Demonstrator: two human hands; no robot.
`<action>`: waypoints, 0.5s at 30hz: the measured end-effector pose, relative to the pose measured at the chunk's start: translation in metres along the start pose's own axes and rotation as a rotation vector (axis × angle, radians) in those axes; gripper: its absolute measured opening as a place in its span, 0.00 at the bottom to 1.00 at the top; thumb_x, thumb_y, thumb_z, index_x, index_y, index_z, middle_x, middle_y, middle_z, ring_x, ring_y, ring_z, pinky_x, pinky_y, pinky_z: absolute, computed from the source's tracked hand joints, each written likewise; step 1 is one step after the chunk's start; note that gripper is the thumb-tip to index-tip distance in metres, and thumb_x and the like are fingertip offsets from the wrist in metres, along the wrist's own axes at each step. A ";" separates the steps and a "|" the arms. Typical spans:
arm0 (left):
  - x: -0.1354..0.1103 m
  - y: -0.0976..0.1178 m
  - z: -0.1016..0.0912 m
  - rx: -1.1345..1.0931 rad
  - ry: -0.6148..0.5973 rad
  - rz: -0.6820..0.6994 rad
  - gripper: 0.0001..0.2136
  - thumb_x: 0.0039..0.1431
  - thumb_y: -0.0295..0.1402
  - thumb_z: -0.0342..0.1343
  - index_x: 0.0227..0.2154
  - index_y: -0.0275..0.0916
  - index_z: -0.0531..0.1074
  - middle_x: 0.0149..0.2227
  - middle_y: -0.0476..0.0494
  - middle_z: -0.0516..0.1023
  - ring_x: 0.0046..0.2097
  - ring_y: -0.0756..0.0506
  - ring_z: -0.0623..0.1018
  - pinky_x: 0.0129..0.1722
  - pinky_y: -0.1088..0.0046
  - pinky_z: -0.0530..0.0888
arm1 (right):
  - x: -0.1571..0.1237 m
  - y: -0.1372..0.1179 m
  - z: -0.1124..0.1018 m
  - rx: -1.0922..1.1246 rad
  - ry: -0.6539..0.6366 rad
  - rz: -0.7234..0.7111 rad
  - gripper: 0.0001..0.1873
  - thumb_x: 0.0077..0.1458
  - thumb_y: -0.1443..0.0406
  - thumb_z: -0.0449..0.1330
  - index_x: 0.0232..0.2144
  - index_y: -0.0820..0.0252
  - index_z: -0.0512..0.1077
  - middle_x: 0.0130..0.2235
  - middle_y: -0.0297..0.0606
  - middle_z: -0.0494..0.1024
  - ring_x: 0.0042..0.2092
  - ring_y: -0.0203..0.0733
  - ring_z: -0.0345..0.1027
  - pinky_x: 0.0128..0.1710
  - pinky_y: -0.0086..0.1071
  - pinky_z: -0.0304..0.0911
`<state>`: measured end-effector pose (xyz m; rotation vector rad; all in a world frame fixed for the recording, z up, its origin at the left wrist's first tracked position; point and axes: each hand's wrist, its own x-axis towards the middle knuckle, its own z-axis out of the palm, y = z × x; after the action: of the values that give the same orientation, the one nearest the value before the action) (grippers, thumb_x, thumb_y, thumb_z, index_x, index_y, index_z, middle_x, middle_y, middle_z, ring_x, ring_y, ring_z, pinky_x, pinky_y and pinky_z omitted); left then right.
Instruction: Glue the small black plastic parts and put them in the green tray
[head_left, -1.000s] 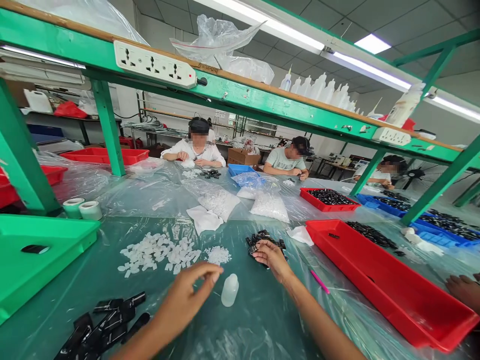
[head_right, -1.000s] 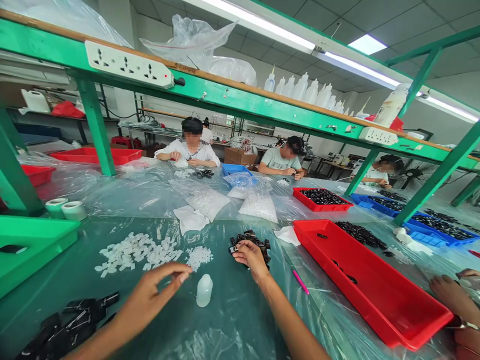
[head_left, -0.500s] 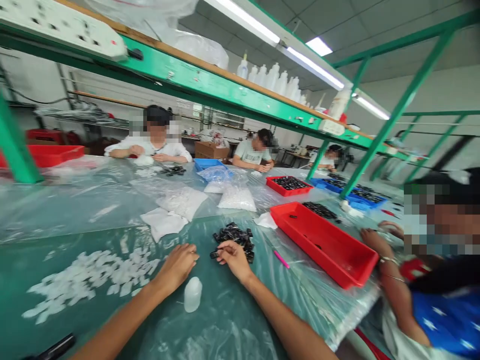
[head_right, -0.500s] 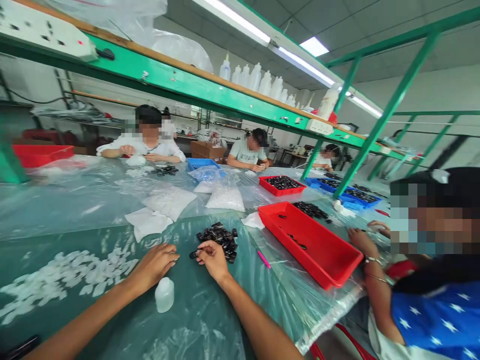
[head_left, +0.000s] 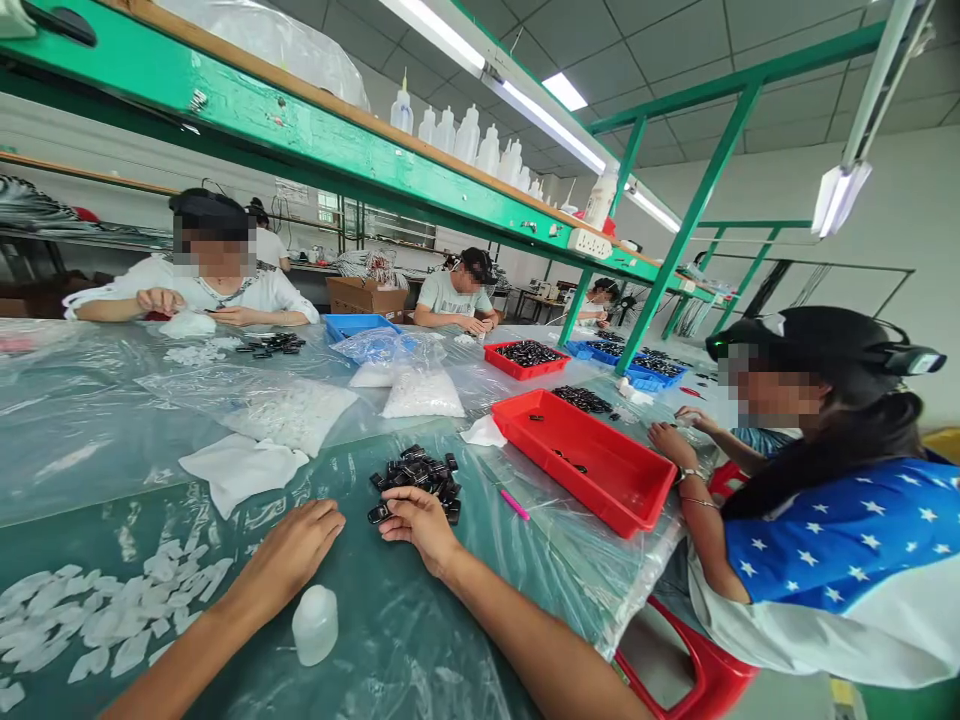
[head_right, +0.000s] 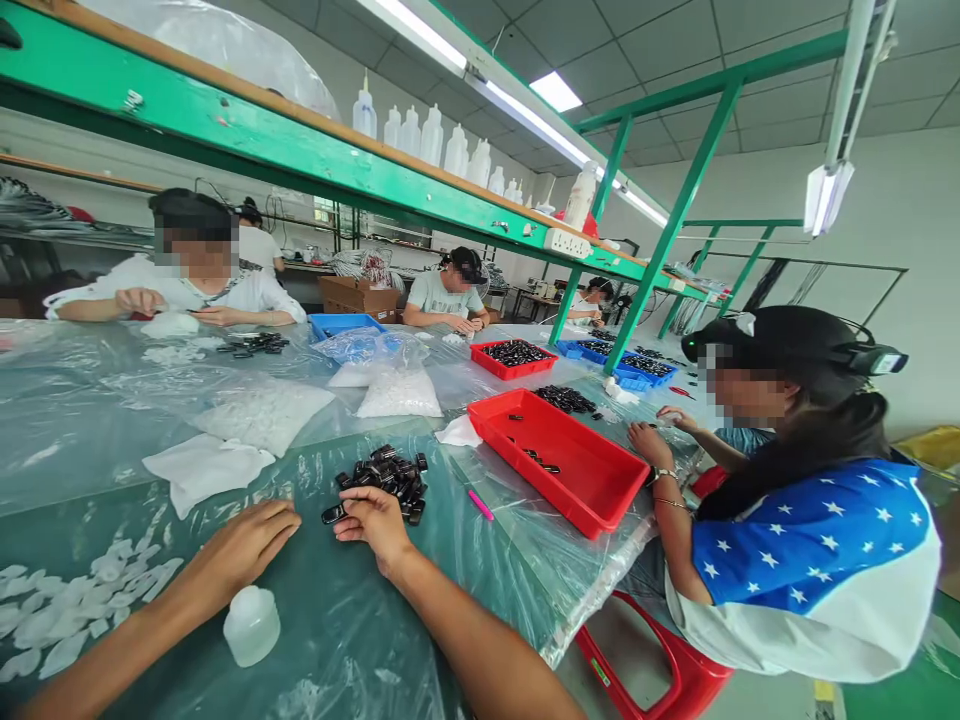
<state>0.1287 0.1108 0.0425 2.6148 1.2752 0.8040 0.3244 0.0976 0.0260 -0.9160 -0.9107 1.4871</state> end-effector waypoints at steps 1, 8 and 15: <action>0.000 0.003 -0.003 -0.157 0.010 -0.063 0.11 0.57 0.37 0.47 0.27 0.43 0.73 0.31 0.46 0.74 0.34 0.43 0.71 0.36 0.70 0.65 | -0.002 0.000 0.000 0.032 -0.008 0.016 0.13 0.47 0.63 0.65 0.35 0.66 0.73 0.20 0.30 0.73 0.23 0.33 0.70 0.26 0.27 0.66; 0.001 0.030 -0.019 -0.784 0.062 -0.390 0.11 0.52 0.41 0.55 0.32 0.38 0.73 0.29 0.45 0.75 0.34 0.44 0.73 0.35 0.72 0.68 | -0.014 0.002 0.007 0.218 -0.063 0.080 0.18 0.42 0.65 0.67 0.39 0.61 0.73 0.27 0.34 0.78 0.30 0.33 0.73 0.34 0.27 0.67; -0.014 0.036 -0.019 -1.225 0.023 -0.470 0.12 0.53 0.40 0.58 0.34 0.36 0.72 0.30 0.43 0.75 0.32 0.49 0.73 0.36 0.72 0.70 | -0.020 0.004 0.009 0.255 -0.099 0.085 0.18 0.45 0.66 0.67 0.41 0.60 0.72 0.30 0.35 0.78 0.34 0.35 0.73 0.39 0.29 0.66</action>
<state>0.1370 0.0746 0.0649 1.2896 0.8650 1.0380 0.3163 0.0772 0.0267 -0.7062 -0.7393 1.6895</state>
